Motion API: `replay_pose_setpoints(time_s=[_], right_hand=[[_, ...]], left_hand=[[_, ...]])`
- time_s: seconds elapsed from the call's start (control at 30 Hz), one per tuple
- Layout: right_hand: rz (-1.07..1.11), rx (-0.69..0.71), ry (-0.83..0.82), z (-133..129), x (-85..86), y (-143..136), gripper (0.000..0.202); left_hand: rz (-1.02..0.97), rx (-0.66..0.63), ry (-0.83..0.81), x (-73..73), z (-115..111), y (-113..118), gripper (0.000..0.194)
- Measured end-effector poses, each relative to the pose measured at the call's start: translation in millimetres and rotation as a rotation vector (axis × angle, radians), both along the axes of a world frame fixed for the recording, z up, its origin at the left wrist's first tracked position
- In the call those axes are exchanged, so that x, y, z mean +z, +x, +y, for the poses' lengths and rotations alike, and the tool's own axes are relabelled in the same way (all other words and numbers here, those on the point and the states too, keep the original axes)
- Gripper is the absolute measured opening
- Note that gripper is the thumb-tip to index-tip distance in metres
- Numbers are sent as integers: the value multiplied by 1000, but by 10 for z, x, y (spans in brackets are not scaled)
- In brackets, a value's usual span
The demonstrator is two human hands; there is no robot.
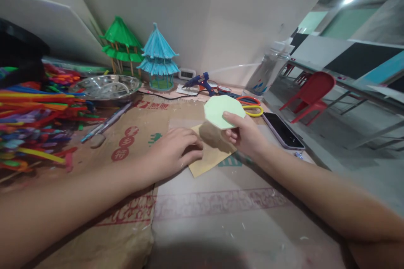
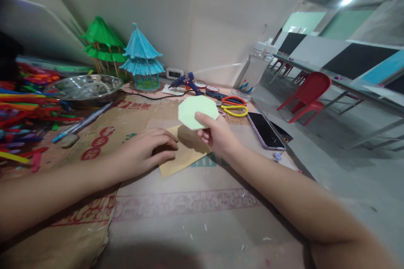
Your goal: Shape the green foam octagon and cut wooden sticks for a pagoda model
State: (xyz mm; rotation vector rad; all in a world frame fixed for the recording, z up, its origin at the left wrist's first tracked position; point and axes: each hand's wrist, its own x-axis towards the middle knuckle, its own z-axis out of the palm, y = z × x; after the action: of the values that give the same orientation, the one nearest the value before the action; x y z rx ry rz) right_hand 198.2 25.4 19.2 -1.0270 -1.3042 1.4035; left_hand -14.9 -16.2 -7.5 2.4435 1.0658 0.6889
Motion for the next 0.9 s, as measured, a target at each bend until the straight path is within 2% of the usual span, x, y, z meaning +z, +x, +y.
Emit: replay_pose_setpoints(time_s=[0.1, 0.2, 0.27, 0.6, 0.73, 0.9], right_hand=[[141, 99, -73, -121, 37, 19, 34], [174, 189, -86, -162, 6, -8, 34], [176, 233, -89, -166, -23, -27, 34], [72, 268, -49, -205, -113, -69, 44], [-50, 269, 73, -172, -149, 14, 46], [-349, 103, 329, -142, 46, 133, 36]], left_hand=[[-135, 61, -73, 19, 31, -8, 21], [-281, 130, -105, 44, 26, -11, 15], [-316, 149, -109, 66, 15, -11, 17], [-384, 188, -224, 114, -15, -4, 30], [-390, 168, -215, 105, -9, 2, 32], [-210, 129, -150, 73, 27, 1, 35]])
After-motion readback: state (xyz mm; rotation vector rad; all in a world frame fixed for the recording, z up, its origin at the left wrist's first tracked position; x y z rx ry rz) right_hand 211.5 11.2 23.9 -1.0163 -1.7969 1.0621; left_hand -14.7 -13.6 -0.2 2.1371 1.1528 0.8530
